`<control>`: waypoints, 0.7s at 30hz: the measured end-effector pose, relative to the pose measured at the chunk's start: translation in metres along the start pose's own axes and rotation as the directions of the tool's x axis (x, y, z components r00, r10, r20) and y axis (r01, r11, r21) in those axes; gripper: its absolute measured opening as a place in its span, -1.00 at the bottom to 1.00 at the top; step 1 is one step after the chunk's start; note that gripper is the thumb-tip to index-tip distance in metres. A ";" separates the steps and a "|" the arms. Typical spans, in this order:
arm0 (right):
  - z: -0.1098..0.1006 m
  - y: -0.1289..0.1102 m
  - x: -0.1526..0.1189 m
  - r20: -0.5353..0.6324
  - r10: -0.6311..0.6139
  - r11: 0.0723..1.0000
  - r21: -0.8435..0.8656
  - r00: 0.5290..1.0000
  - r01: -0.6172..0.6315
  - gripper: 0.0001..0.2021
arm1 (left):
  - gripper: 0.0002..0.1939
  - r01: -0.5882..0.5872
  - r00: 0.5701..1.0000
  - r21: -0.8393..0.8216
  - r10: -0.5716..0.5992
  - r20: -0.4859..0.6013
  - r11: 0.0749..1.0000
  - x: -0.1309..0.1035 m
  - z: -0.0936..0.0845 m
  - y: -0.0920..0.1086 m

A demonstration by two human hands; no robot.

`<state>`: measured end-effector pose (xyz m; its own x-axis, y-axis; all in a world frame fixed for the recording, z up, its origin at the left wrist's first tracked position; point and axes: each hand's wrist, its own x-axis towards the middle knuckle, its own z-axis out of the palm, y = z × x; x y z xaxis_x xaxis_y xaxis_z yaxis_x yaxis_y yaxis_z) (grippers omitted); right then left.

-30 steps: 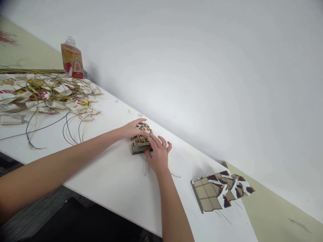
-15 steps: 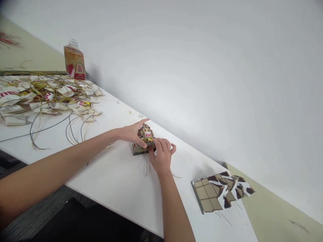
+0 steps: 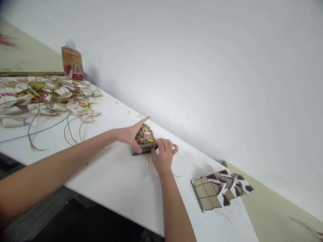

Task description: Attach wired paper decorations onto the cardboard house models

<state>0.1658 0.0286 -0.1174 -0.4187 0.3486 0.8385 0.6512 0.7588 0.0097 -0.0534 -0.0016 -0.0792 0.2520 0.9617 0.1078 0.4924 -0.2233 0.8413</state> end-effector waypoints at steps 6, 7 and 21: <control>0.000 0.003 -0.001 -0.035 -0.052 0.998 0.026 0.998 0.052 -0.82 | 0.47 -0.073 0.987 0.235 0.103 -0.120 0.969 -0.005 0.006 0.016; 0.000 0.003 -0.001 -0.040 -0.050 0.998 0.029 0.998 0.051 -0.80 | 0.45 -0.087 0.982 0.295 0.132 -0.137 0.951 -0.007 0.007 0.021; -0.005 0.002 -0.008 0.109 -0.018 0.998 0.054 0.994 0.012 -0.66 | 0.21 0.410 0.848 0.783 0.122 -0.516 0.467 -0.113 -0.099 0.053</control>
<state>0.1735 0.0241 -0.1210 -0.4967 0.3933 0.7737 0.6114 0.7913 -0.0097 -0.1379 -0.1061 0.0055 -0.1568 0.8701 0.4672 0.9859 0.1656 0.0226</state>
